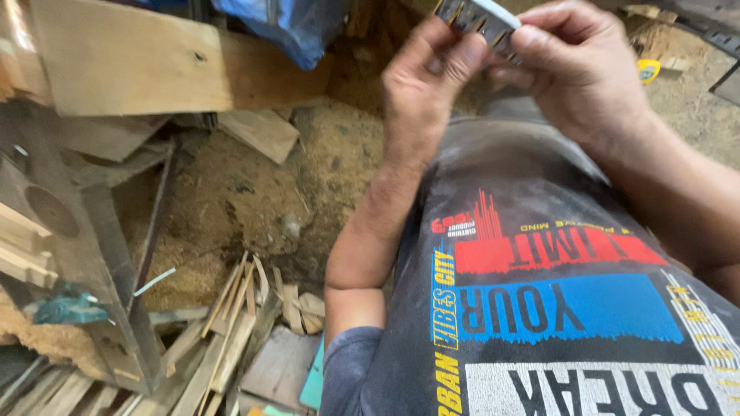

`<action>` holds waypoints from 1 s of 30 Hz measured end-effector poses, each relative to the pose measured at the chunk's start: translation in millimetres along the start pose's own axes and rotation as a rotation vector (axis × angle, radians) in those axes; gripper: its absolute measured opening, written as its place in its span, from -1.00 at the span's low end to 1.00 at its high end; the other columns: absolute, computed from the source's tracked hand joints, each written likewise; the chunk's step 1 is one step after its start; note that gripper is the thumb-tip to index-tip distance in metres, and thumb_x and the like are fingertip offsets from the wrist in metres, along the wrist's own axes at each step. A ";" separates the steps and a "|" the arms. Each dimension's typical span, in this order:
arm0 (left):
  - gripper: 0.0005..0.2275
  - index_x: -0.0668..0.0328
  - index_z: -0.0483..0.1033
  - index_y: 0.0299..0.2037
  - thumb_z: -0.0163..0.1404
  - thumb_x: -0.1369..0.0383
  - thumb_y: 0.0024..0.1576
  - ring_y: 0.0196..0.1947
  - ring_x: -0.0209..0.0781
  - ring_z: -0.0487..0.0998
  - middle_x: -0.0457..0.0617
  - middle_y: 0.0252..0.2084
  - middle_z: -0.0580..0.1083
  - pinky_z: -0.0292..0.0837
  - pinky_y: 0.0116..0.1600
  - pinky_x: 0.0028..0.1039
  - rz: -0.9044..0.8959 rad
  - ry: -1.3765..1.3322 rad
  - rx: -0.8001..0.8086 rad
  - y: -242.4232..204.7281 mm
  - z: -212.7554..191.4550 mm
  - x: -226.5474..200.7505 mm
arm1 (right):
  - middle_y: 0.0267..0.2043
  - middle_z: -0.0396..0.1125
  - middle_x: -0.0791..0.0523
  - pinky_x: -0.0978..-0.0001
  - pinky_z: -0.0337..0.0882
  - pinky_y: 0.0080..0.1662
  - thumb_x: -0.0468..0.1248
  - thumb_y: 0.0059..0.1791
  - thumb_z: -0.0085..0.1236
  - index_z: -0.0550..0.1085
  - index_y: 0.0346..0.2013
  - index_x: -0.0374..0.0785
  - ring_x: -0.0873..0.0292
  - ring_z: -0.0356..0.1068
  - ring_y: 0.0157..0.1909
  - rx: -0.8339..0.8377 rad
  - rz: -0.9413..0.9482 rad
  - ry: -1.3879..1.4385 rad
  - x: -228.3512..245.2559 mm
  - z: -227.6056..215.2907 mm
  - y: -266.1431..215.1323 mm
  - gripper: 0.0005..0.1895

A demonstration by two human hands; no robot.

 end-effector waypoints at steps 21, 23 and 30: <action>-0.75 0.49 0.49 0.16 0.03 0.39 0.40 -0.01 -0.24 0.56 0.05 -0.04 0.56 0.54 0.15 -0.35 -0.077 -0.216 -0.060 10.6 4.5 24.0 | -0.13 0.47 0.18 0.53 0.46 -0.06 -0.38 0.12 0.28 0.57 -0.04 -0.33 0.38 0.41 -0.14 -0.115 -0.089 -0.420 9.3 1.3 1.8 -0.87; -0.73 0.48 0.49 0.17 0.03 0.39 0.39 -0.02 -0.25 0.56 0.05 -0.01 0.55 0.55 0.13 -0.35 -0.112 -0.231 -0.069 15.6 7.0 32.6 | -0.12 0.46 0.21 0.56 0.43 -0.03 -0.37 0.13 0.29 0.57 -0.05 -0.33 0.41 0.39 -0.11 -0.112 -0.129 -0.432 15.3 -1.8 2.1 -0.88; -0.74 0.45 0.52 0.14 0.06 0.39 0.36 -0.06 -0.30 0.55 0.00 -0.02 0.56 0.51 0.09 -0.44 -0.114 -0.175 -0.087 41.7 37.8 43.6 | -0.16 0.49 0.23 0.54 0.45 -0.08 -0.34 0.09 0.24 0.57 0.00 -0.28 0.41 0.41 -0.16 -0.138 -0.068 -0.331 36.7 -31.9 7.1 -0.81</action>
Point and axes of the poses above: each hand's wrist, its own y-axis towards the middle knuckle, its own z-axis out of the palm, x = y × z, the point moved 10 cm from there along y, towards the middle knuckle
